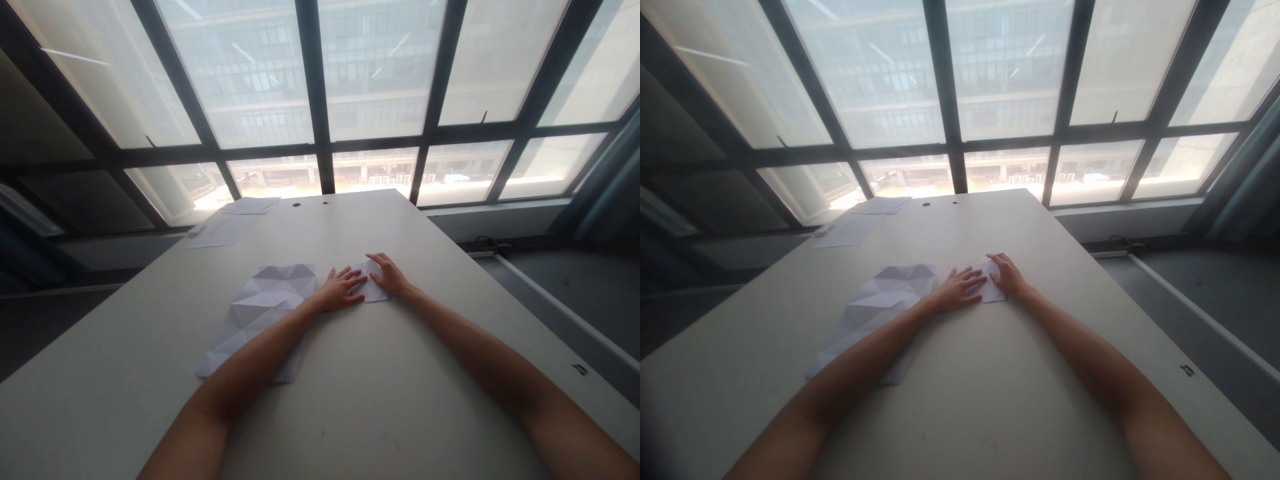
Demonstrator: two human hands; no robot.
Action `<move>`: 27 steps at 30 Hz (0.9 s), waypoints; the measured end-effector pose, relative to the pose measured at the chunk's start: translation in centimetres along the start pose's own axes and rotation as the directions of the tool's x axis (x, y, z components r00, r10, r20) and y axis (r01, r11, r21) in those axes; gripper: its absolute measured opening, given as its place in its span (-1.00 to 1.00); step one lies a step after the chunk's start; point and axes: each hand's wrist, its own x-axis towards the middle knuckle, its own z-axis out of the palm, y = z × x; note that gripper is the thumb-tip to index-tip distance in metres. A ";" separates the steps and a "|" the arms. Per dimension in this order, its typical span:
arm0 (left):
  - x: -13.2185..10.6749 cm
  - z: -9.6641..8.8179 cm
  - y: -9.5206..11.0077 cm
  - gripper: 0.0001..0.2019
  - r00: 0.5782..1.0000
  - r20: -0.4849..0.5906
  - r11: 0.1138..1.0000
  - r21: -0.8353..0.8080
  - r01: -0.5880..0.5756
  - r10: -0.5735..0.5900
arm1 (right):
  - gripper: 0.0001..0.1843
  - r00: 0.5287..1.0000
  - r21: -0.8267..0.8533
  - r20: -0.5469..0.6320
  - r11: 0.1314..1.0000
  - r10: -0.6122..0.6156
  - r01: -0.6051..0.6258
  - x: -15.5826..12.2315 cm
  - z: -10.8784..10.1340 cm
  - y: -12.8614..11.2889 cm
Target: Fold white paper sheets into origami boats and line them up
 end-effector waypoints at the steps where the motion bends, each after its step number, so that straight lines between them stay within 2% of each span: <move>1: 0.0 0.1 0.0 -0.42 1.000 -0.011 1.000 -0.002 -0.006 0.006 | -0.30 1.000 0.024 -0.020 1.000 0.011 -0.010 0.0 0.1 0.0; 6: 0.3 0.5 -0.1 -0.56 0.989 -0.143 0.999 -0.019 -0.042 0.039 | -0.37 0.990 0.165 -0.070 0.980 0.125 -0.112 0.2 0.4 0.3; 9: 0.5 0.8 -0.2 -0.60 0.980 -0.198 0.999 -0.029 -0.025 0.019 | -0.39 0.974 0.288 -0.095 0.942 0.205 -0.171 0.4 0.4 0.3; 11: 0.6 1.0 -0.3 -0.56 0.976 -0.218 0.999 -0.045 -0.014 0.003 | -0.37 0.962 0.390 -0.109 0.901 0.249 -0.189 0.6 0.3 0.1; 16: 0.9 1.0 -0.4 -0.25 0.955 -0.296 0.985 -0.173 -0.020 -0.033 | -0.37 0.944 0.638 -0.071 0.742 0.321 -0.204 0.6 -0.1 -1.2; 18: 1.0 0.9 -0.3 -0.23 0.945 -0.319 0.974 -0.225 -0.007 -0.067 | -0.42 0.954 0.710 -0.024 0.677 0.298 -0.194 0.4 -0.2 -1.8; 20: 1.1 0.8 -0.3 -0.29 0.934 -0.345 0.965 -0.262 0.004 -0.098 | -0.51 0.969 0.740 0.014 0.650 0.246 -0.175 0.2 -0.4 -2.4; 23: 1.1 0.8 -0.5 -0.38 0.908 -0.393 0.947 -0.321 0.014 -0.147 | -0.60 0.986 0.715 0.063 0.682 0.155 -0.153 0.0 -0.5 -2.9; 27: 1.3 1.3 -1.1 -0.53 0.881 -0.423 0.892 -0.452 -0.004 -0.211 | -0.61 0.993 0.660 0.082 0.741 0.088 -0.121 0.3 0.2 -2.5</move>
